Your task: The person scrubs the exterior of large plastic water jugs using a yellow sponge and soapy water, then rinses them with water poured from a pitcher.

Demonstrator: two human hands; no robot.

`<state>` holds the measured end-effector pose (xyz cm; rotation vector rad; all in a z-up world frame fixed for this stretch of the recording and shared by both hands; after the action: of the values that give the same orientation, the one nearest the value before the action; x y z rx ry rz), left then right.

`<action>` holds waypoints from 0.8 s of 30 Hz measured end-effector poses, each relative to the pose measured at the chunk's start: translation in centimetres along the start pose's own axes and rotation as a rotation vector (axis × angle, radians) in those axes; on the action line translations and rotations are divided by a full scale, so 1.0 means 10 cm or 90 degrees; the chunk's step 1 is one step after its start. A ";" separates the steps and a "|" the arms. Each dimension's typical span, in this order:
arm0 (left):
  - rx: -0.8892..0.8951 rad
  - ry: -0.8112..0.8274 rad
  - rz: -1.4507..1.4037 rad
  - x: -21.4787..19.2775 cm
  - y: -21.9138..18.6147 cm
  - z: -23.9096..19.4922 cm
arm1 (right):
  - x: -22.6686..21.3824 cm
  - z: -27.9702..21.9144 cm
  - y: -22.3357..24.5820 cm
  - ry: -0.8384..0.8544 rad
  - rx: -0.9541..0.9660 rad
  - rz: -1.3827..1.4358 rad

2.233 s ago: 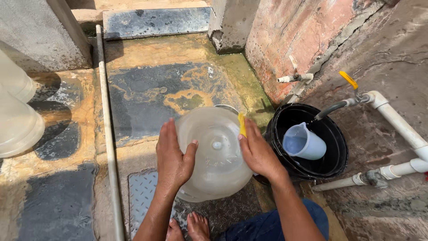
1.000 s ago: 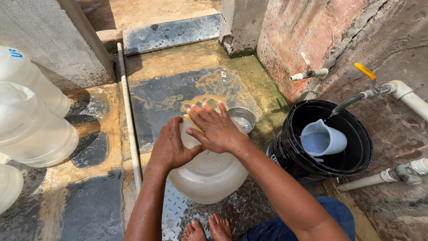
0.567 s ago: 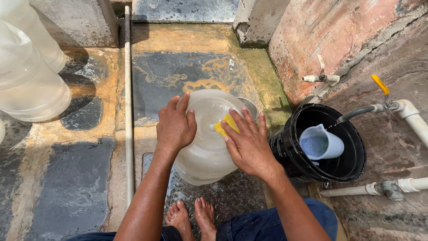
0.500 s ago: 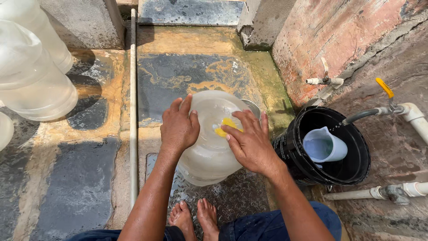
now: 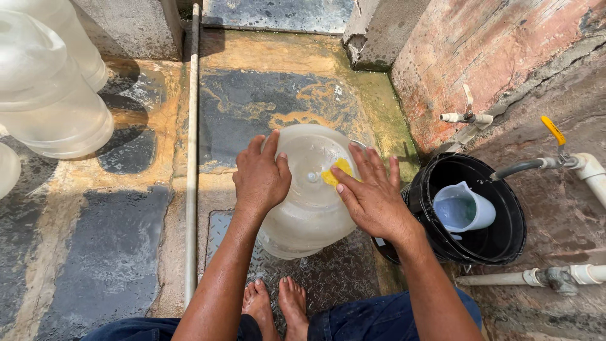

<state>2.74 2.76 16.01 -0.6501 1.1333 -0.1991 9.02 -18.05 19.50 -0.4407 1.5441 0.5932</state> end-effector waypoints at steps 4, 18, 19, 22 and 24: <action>0.032 0.001 -0.002 0.10 -0.07 -0.04 | 0.30 0.35 0.27 -0.063 -0.052 -0.033; 0.040 -0.081 -0.046 0.03 0.16 -0.12 | 0.15 -0.07 -0.20 0.030 0.166 0.213; 0.017 -0.080 -0.049 0.06 0.15 -0.14 | 0.22 -0.26 -0.24 0.033 0.167 0.267; 0.047 -0.128 -0.009 -0.05 -0.03 -0.11 | 0.35 -0.44 -0.28 -0.004 0.121 0.366; 0.034 -0.006 0.094 -0.18 -0.15 -0.09 | 0.39 -0.27 -0.41 -0.001 0.157 0.379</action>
<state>1.42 1.99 18.01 -0.5173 1.1572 -0.1003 9.11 -22.67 15.25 0.2208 1.7243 0.8392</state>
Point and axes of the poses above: each hand's wrist, its own z-axis towards the middle knuckle, its own x-axis out of the palm, y = z × x, the point moved 5 cm from there along z, towards the middle knuckle, and after that the axes turned 14 degrees about x, right-handed, at the moved point
